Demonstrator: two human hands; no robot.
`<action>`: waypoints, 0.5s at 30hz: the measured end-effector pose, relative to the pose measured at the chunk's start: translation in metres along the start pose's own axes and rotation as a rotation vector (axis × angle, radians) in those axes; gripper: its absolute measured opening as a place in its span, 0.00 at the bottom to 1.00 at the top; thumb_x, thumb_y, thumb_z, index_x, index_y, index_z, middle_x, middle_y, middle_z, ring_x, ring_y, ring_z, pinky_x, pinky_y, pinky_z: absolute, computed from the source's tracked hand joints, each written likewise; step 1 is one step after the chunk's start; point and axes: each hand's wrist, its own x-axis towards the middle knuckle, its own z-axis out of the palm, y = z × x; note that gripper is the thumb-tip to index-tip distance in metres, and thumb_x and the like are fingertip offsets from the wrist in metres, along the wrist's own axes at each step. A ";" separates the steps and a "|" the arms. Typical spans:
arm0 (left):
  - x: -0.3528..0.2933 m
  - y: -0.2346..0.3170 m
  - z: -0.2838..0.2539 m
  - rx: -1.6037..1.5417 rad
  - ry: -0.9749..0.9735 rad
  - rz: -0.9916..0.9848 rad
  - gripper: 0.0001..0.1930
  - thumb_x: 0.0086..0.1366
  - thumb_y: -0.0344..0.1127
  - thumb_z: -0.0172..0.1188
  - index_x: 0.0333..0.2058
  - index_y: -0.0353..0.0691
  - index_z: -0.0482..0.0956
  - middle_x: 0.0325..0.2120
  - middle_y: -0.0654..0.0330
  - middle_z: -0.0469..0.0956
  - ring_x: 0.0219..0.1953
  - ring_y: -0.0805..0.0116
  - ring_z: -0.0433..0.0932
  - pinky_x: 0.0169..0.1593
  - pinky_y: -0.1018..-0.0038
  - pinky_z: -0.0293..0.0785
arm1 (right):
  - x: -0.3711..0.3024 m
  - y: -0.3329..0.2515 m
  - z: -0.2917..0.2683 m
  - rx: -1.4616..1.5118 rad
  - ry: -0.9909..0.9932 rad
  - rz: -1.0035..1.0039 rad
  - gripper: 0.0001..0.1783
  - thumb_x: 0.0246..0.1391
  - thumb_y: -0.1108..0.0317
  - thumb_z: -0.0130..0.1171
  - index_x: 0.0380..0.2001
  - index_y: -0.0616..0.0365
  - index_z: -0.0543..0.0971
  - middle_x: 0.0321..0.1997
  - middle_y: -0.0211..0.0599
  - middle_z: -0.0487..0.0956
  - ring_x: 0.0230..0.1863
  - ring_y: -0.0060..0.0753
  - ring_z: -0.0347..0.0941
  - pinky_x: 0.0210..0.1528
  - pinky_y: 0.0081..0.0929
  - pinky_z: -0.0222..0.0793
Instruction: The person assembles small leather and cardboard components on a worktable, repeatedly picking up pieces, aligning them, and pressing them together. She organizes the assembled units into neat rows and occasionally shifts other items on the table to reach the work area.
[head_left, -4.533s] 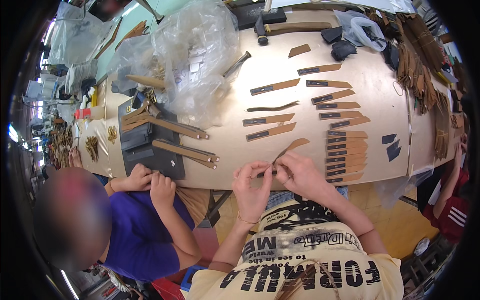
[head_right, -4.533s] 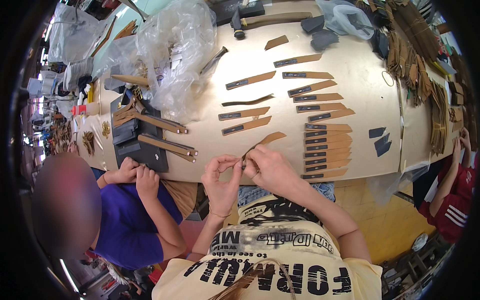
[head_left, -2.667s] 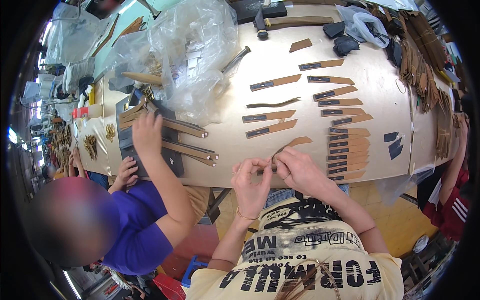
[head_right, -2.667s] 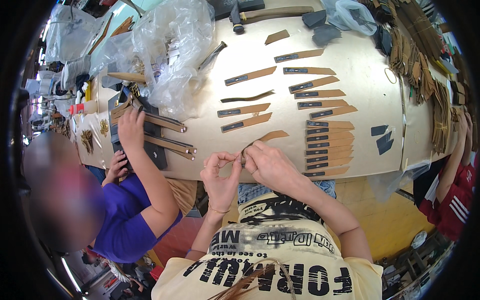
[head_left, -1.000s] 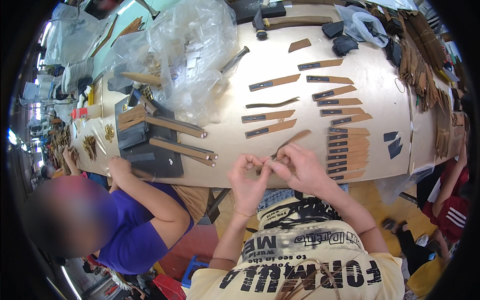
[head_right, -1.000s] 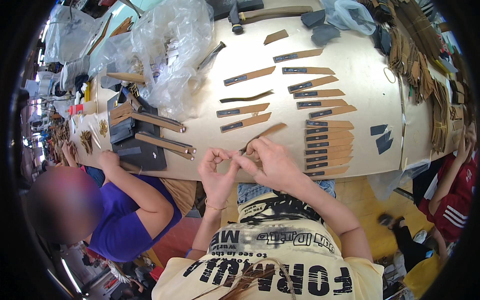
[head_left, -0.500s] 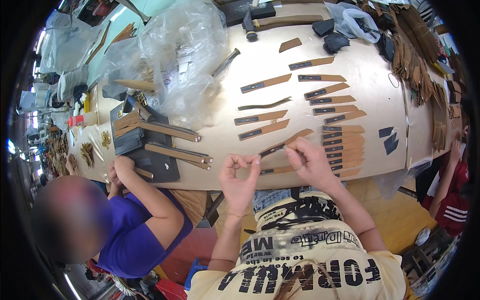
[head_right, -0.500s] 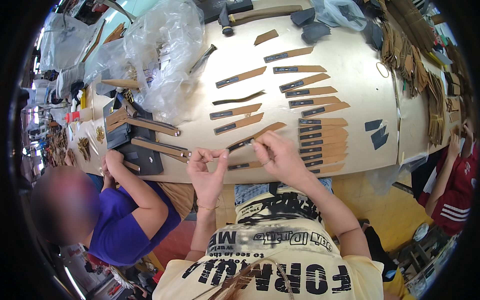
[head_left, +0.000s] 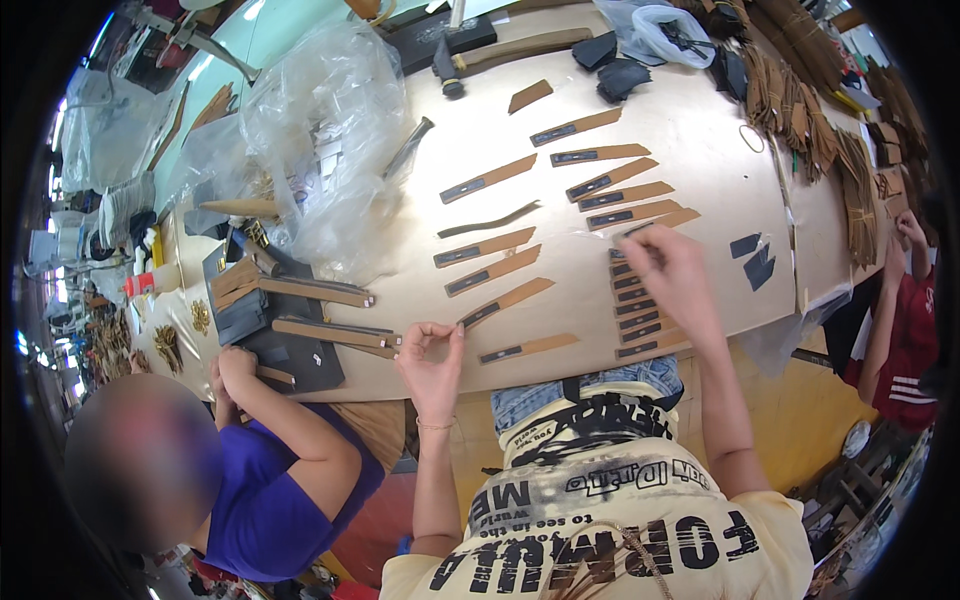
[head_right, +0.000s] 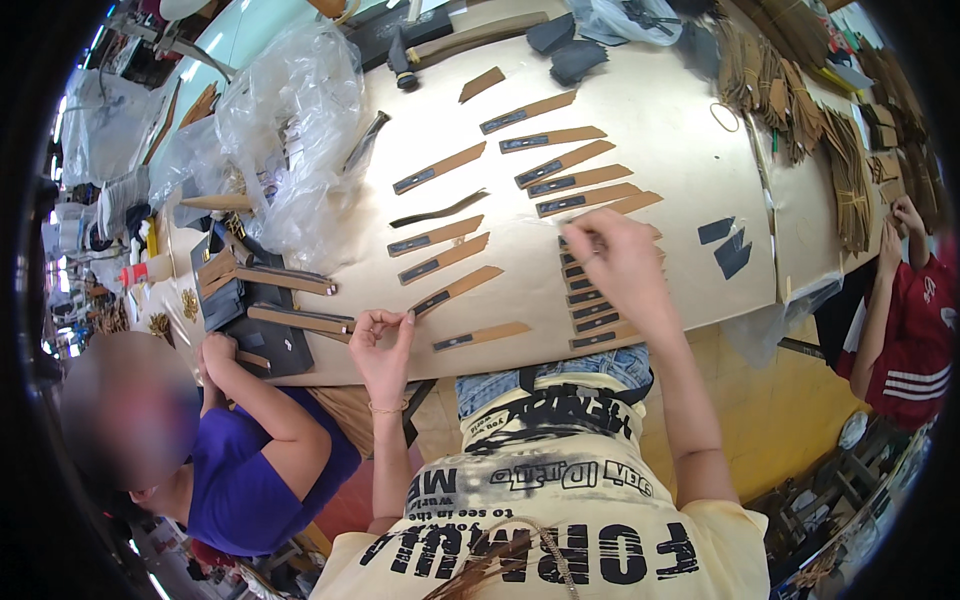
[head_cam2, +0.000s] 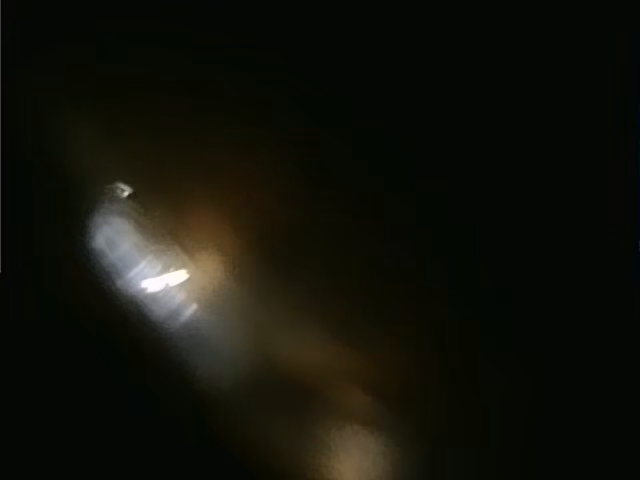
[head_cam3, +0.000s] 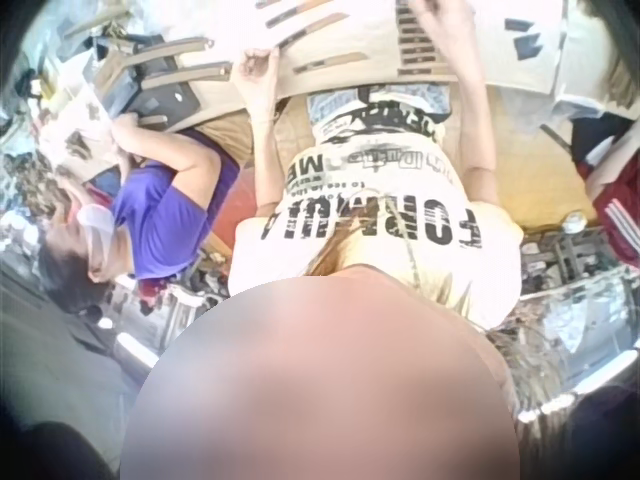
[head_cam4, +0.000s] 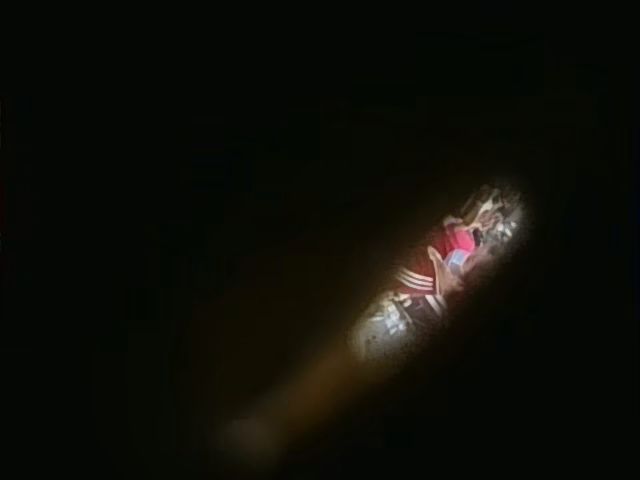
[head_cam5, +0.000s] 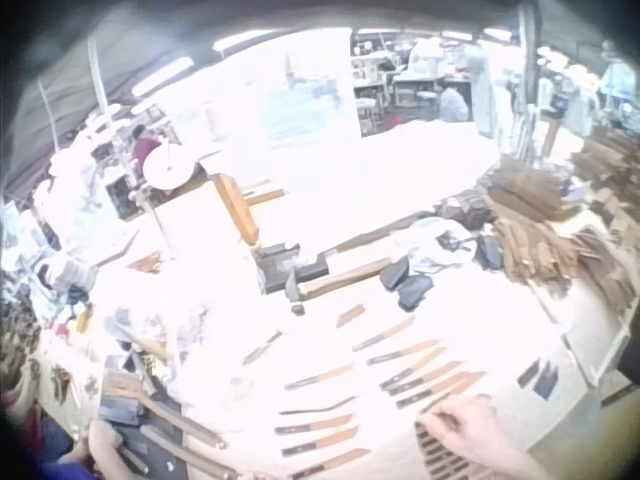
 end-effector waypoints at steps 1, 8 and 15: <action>0.000 0.000 0.002 0.024 0.013 0.033 0.06 0.59 0.25 0.66 0.29 0.35 0.76 0.29 0.59 0.82 0.35 0.72 0.79 0.46 0.75 0.72 | 0.003 -0.002 0.003 -0.119 -0.048 -0.105 0.10 0.60 0.67 0.60 0.36 0.65 0.79 0.29 0.40 0.79 0.29 0.35 0.77 0.34 0.30 0.72; -0.013 0.007 0.000 0.325 0.237 0.147 0.06 0.59 0.30 0.66 0.29 0.37 0.78 0.29 0.60 0.81 0.37 0.61 0.77 0.49 0.65 0.67 | 0.024 -0.010 0.043 -0.432 -0.178 -0.163 0.06 0.59 0.72 0.56 0.36 0.65 0.76 0.36 0.48 0.75 0.39 0.52 0.76 0.42 0.43 0.74; -0.026 0.011 0.007 0.310 0.216 0.186 0.06 0.59 0.28 0.66 0.29 0.36 0.77 0.29 0.58 0.80 0.36 0.61 0.77 0.48 0.67 0.69 | 0.026 -0.003 0.064 -0.498 -0.081 -0.153 0.04 0.54 0.78 0.53 0.34 0.66 0.75 0.37 0.50 0.75 0.41 0.49 0.76 0.42 0.41 0.76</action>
